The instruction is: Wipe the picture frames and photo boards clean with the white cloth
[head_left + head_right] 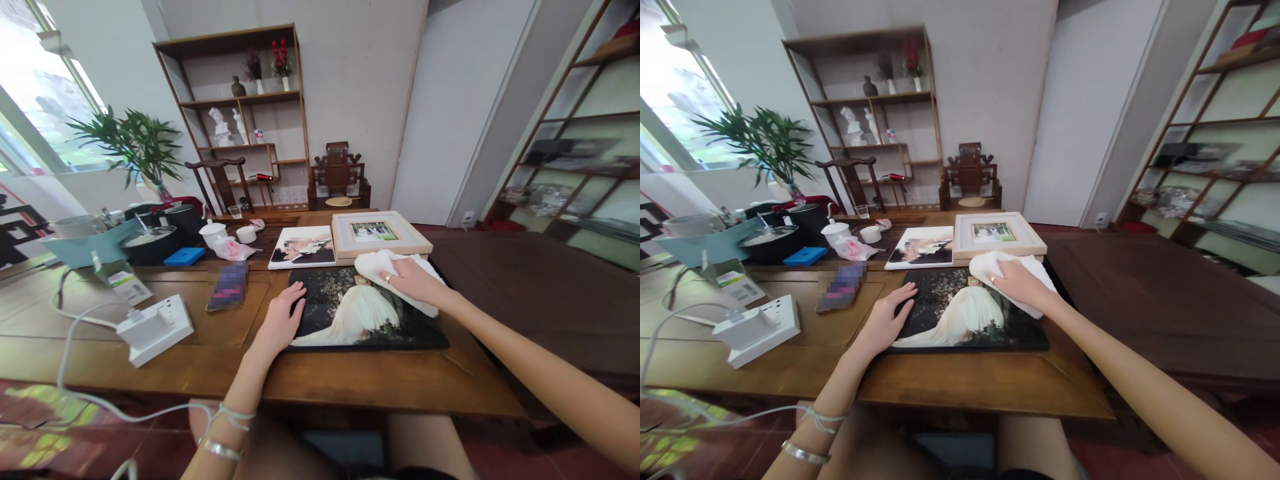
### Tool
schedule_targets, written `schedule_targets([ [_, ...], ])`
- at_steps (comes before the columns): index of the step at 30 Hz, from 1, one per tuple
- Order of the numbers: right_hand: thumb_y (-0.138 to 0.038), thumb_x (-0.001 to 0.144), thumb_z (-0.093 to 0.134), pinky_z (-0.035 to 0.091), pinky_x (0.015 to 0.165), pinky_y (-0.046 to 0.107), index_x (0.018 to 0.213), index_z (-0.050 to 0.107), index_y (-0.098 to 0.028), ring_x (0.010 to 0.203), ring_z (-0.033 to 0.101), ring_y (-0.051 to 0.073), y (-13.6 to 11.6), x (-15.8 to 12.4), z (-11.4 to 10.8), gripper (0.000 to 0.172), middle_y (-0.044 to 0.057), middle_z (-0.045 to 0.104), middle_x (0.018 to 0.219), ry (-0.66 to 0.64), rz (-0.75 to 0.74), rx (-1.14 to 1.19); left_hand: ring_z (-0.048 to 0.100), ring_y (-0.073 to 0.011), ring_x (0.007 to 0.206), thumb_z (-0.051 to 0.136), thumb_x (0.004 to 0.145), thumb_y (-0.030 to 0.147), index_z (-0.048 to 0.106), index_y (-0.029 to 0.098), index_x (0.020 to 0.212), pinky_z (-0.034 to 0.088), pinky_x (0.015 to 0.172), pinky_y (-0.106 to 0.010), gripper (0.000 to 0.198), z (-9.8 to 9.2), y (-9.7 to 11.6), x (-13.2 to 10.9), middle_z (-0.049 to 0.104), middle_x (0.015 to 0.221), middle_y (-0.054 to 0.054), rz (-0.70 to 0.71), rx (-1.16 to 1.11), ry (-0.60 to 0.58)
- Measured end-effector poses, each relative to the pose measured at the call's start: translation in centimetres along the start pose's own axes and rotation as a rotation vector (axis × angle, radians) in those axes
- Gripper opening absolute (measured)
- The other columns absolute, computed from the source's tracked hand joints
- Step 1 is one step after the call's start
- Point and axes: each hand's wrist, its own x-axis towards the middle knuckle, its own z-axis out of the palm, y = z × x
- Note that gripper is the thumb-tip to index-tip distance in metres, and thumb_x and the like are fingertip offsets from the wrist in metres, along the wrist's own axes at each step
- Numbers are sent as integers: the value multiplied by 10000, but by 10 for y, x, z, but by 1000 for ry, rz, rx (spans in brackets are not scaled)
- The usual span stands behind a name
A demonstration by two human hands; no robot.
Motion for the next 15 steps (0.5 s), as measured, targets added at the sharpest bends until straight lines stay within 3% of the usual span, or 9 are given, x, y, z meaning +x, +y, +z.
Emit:
schedule_targets([
  [3,-249,803,422,407,800,368,849,605,-112,908,565,285,-7,-13,4,233,165,632,954,-3,-18,-28,514,-220,1168,405,847,234,632,103,1055,385,1013,-407,335,0,0,0,575,1221,-145,2,3,1],
  [8,-208,741,505,348,956,442,772,625,-160,1144,456,299,-51,-64,8,133,160,552,1192,-36,-223,58,530,-217,1151,418,840,233,642,145,1029,401,997,-424,306,1,-1,0,595,1203,-120,13,4,24],
  [12,-151,669,559,191,1070,478,703,626,-200,1259,342,288,-79,-102,3,90,102,551,1225,-134,-371,183,527,-224,1153,431,834,236,646,145,1018,395,1001,-426,298,2,-2,0,597,1200,-119,9,-2,17],
  [15,-188,710,552,253,1048,440,744,632,-190,1240,364,284,-79,-103,-1,87,107,535,1238,-149,-344,186,524,-226,1157,433,832,241,647,140,1012,391,1005,-421,298,1,-2,0,595,1201,-125,4,-22,13],
])
